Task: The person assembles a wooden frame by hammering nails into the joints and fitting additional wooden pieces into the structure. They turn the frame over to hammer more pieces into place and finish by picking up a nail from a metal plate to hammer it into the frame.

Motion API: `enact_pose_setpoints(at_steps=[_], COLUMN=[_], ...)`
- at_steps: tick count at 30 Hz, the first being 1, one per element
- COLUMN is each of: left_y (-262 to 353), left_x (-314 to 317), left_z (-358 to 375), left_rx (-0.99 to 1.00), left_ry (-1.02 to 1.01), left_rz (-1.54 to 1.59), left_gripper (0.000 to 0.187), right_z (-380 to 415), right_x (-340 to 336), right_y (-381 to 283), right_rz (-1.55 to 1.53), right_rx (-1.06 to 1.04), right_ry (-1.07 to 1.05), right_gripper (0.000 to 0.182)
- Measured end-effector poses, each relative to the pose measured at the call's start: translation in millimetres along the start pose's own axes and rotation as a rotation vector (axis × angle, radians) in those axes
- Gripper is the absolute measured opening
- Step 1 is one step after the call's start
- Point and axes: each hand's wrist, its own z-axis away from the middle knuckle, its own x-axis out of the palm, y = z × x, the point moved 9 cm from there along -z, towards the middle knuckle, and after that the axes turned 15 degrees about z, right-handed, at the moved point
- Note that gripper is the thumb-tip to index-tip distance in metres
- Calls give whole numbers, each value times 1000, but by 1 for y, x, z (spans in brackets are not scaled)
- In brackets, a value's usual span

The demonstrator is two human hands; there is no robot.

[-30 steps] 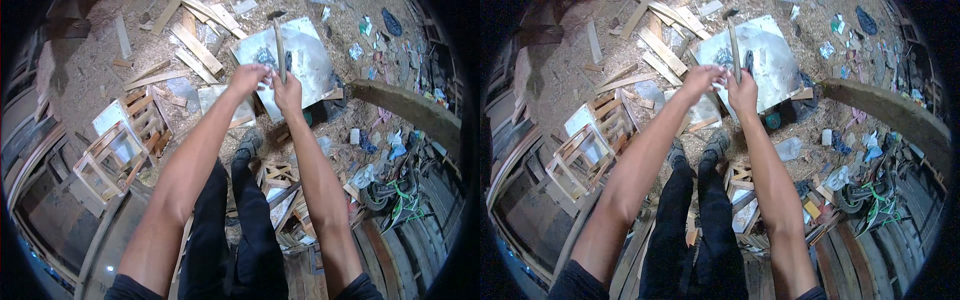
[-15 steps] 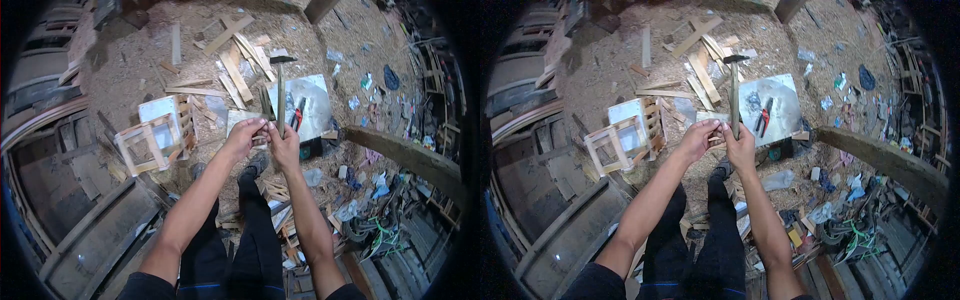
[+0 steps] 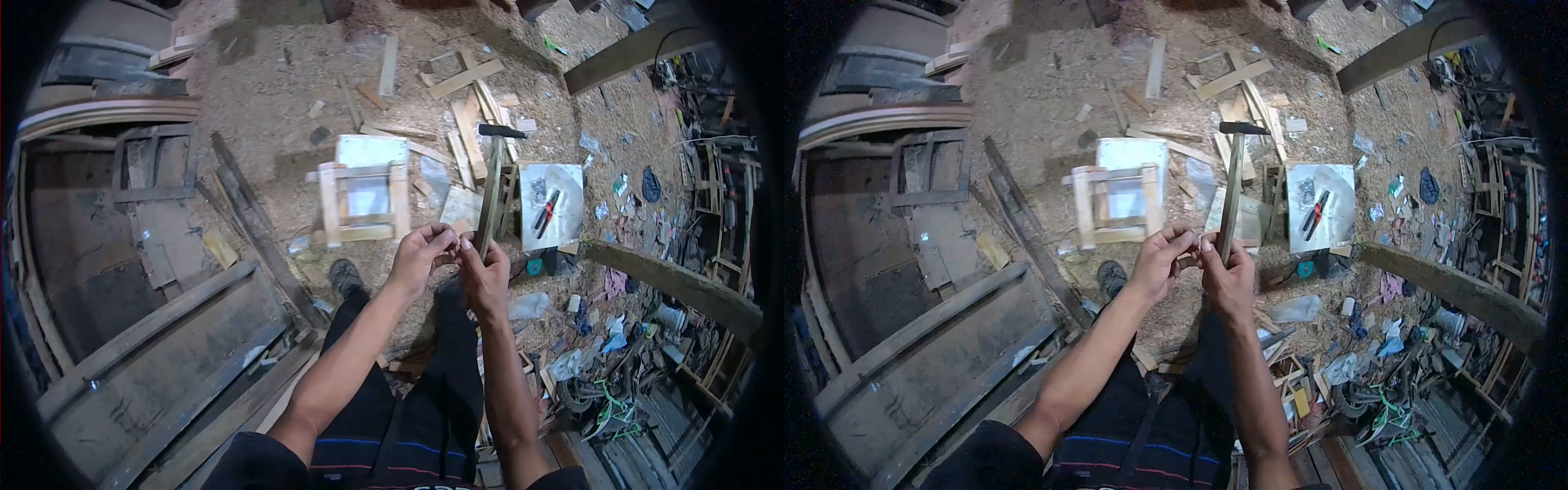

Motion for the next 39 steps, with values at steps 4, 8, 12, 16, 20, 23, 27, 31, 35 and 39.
enact_pose_setpoints(at_steps=[4,8,12,16,20,23,27,31,35,39], left_y=[42,73,92,101,125,161,188,179,174,181], left_x=[-37,-61,-68,-94,-129,-130,-102,-91,-84,-82], left_z=[53,88,107,110,115,119,113,95,83,75], left_rx=[-16,6,8,79,223,431,729,736,752,817], left_ry=[68,75,78,170,382,445,228,23,-5,-36], left_rz=[69,94,325,205,-167,-618,-1072,-1236,-1335,-1326], left_gripper=[15,19,32,41,30,22,30,33,32,31], right_z=[35,57,63,57,48,38,29,13,-1,-13], right_x=[64,113,136,142,143,146,150,155,170,181], right_y=[8,11,4,8,18,35,40,52,43,42], right_rz=[-1,-18,-68,27,207,202,342,436,472,497], right_rx=[84,127,129,147,164,157,163,149,106,45], right_ry=[-10,-27,-17,-91,-85,-116,-119,-120,-135,-174], right_gripper=[18,18,16,19,23,22,23,25,27,28])
